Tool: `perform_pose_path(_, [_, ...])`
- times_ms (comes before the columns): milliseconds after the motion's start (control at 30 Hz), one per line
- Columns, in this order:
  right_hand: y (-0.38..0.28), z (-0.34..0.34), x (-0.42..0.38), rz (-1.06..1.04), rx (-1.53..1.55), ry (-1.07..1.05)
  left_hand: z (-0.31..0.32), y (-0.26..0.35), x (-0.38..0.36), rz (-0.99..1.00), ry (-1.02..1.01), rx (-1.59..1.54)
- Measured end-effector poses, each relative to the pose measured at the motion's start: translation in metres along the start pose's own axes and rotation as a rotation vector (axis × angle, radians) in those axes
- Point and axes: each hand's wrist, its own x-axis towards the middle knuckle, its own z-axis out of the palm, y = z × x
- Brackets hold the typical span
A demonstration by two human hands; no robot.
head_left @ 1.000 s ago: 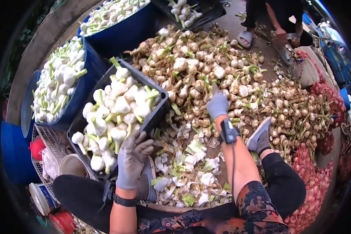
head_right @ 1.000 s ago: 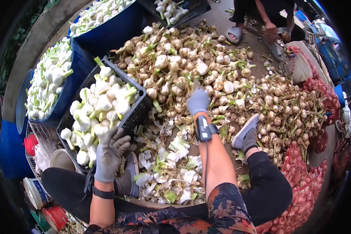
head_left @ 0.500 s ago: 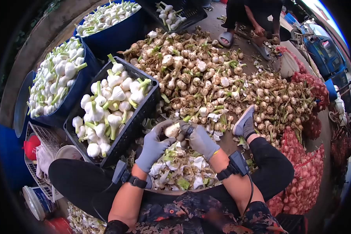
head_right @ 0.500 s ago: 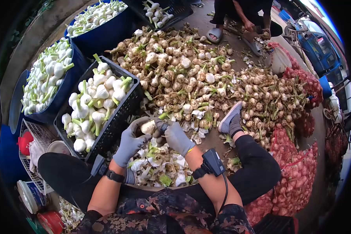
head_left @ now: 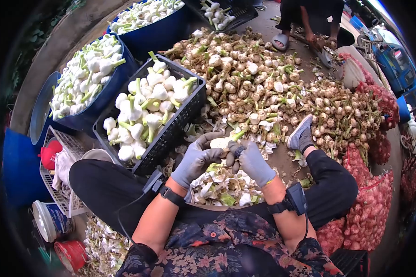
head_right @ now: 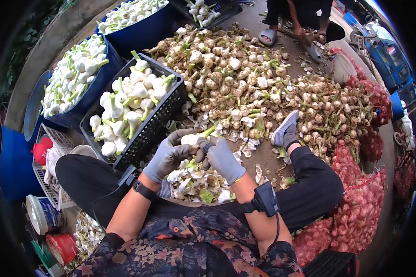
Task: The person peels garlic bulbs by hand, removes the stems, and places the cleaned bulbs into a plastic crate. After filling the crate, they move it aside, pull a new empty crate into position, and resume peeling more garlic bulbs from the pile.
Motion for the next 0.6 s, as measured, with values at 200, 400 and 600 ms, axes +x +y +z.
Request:
perform_pose_path(200, [0.024,0.000,0.013,-0.504,-1.119,0.371,-0.006,-0.012,0.009,-0.087,-0.110,-0.219])
perform_pose_path(400, [0.031,-0.001,0.026,-0.361,-0.196,0.140,0.009,0.007,0.002,-0.087,0.104,-0.025])
perform_pose_path(600, [0.032,-0.012,0.030,-0.042,-0.004,0.055,0.007,-0.004,0.008,0.021,0.255,0.228])
